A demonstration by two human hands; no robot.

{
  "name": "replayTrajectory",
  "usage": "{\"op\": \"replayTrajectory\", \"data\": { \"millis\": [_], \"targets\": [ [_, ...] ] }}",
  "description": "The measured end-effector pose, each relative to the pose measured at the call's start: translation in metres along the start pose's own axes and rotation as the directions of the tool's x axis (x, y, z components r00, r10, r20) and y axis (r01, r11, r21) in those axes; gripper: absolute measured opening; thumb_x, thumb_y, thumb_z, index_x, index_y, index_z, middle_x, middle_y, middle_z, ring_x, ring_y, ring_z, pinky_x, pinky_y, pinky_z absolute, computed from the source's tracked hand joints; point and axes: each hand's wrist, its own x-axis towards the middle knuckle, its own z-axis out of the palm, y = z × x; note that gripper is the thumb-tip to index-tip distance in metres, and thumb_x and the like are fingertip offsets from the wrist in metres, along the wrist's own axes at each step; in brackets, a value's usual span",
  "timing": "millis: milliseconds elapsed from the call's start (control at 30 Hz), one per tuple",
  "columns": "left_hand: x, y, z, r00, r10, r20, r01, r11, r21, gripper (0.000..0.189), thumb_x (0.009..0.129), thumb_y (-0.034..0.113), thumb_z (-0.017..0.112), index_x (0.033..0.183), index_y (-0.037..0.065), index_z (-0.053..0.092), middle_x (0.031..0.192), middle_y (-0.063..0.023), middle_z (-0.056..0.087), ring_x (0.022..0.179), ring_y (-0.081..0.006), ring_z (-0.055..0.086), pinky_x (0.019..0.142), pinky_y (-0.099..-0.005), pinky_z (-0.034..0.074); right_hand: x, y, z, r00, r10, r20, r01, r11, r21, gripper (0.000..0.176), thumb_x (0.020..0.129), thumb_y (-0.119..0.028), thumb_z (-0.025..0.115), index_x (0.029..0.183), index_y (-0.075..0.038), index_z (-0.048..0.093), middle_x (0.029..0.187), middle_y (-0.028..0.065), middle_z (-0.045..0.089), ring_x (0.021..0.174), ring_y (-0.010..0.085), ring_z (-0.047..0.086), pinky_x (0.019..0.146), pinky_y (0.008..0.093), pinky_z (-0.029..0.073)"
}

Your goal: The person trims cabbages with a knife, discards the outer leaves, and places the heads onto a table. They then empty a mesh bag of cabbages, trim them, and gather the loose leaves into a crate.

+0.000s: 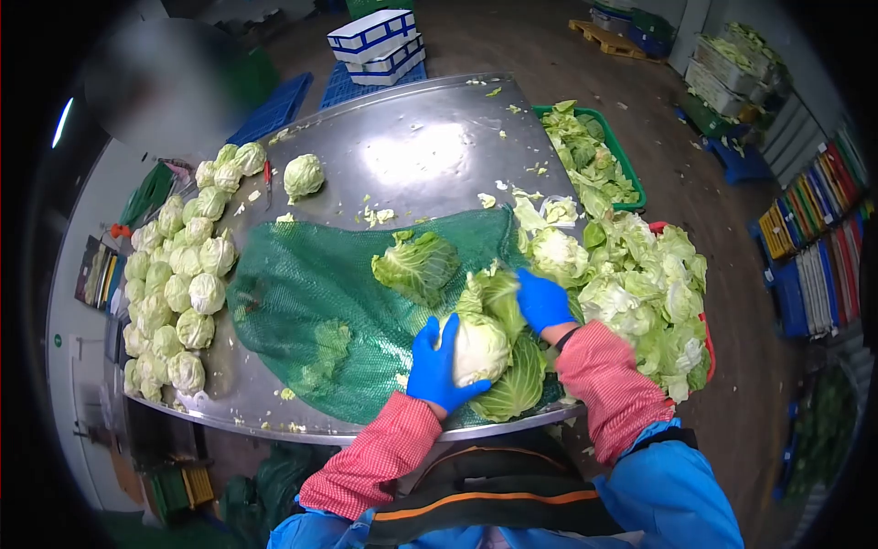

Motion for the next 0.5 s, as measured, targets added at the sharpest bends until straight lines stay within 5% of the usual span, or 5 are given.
{"op": "replayTrajectory", "data": {
  "millis": [133, 200, 367, 467, 500],
  "targets": [
    [0.000, -0.031, 0.015, 0.954, -0.272, -0.124, 0.214, 0.911, -0.352, 0.118, 0.052, 0.047, 0.089, 0.144, 0.008, 0.027, 0.127, -0.0296, 0.038, 0.116, -0.0422, 0.045, 0.100, -0.0495, 0.040, -0.016, -0.002, -0.019, 0.973, 0.205, 0.107, -0.210, 0.977, 0.042, 0.036, 0.091, -0.035, 0.052, 0.117, -0.011, 0.058, 0.094, 0.0210, 0.066, 0.086, 0.0401, 0.064, 0.074, 0.0487, 0.050],
    [0.012, -0.040, 0.023, 0.885, -0.443, -0.142, 0.343, 0.828, -0.445, 0.115, 0.054, 0.047, 0.088, 0.145, 0.008, 0.028, 0.120, -0.0231, 0.041, 0.111, -0.0373, 0.047, 0.099, -0.0467, 0.041, -0.038, -0.038, -0.028, 0.997, 0.073, 0.022, -0.075, 0.990, 0.117, 0.041, 0.094, -0.039, 0.048, 0.121, -0.009, 0.056, 0.098, 0.0216, 0.066, 0.087, 0.0396, 0.064, 0.075, 0.0480, 0.051],
    [0.037, 0.004, -0.024, 0.975, -0.176, 0.136, 0.178, 0.984, -0.004, 0.122, 0.052, 0.053, 0.086, 0.143, -0.001, 0.027, 0.124, -0.0294, 0.043, 0.115, -0.0417, 0.046, 0.103, -0.0450, 0.038, -0.075, -0.039, -0.006, 0.999, 0.020, 0.037, -0.024, 0.993, 0.113, 0.036, 0.096, -0.034, 0.046, 0.117, -0.007, 0.057, 0.101, 0.0195, 0.066, 0.085, 0.0376, 0.065, 0.073, 0.0474, 0.051],
    [0.057, -0.001, 0.008, 0.992, 0.104, -0.065, -0.108, 0.992, -0.063, 0.120, 0.054, 0.054, 0.084, 0.141, -0.005, 0.026, 0.131, -0.0336, 0.040, 0.122, -0.0450, 0.042, 0.103, -0.0461, 0.038, -0.068, -0.032, -0.026, 0.998, -0.003, 0.066, -0.005, 0.994, 0.112, 0.026, 0.093, -0.028, 0.048, 0.104, -0.006, 0.059, 0.090, 0.0182, 0.066, 0.078, 0.0374, 0.065, 0.070, 0.0455, 0.052],
    [0.065, 0.005, 0.009, 0.995, 0.096, -0.033, -0.098, 0.993, -0.068, 0.120, 0.054, 0.054, 0.084, 0.140, -0.007, 0.026, 0.133, -0.0333, 0.039, 0.123, -0.0453, 0.041, 0.105, -0.0458, 0.037, -0.072, -0.035, -0.038, 0.979, -0.180, -0.095, 0.184, 0.982, 0.034, 0.013, 0.087, -0.019, 0.052, 0.091, -0.008, 0.057, 0.075, 0.0148, 0.061, 0.067, 0.0343, 0.063, 0.061, 0.0420, 0.052]
  ]
}}
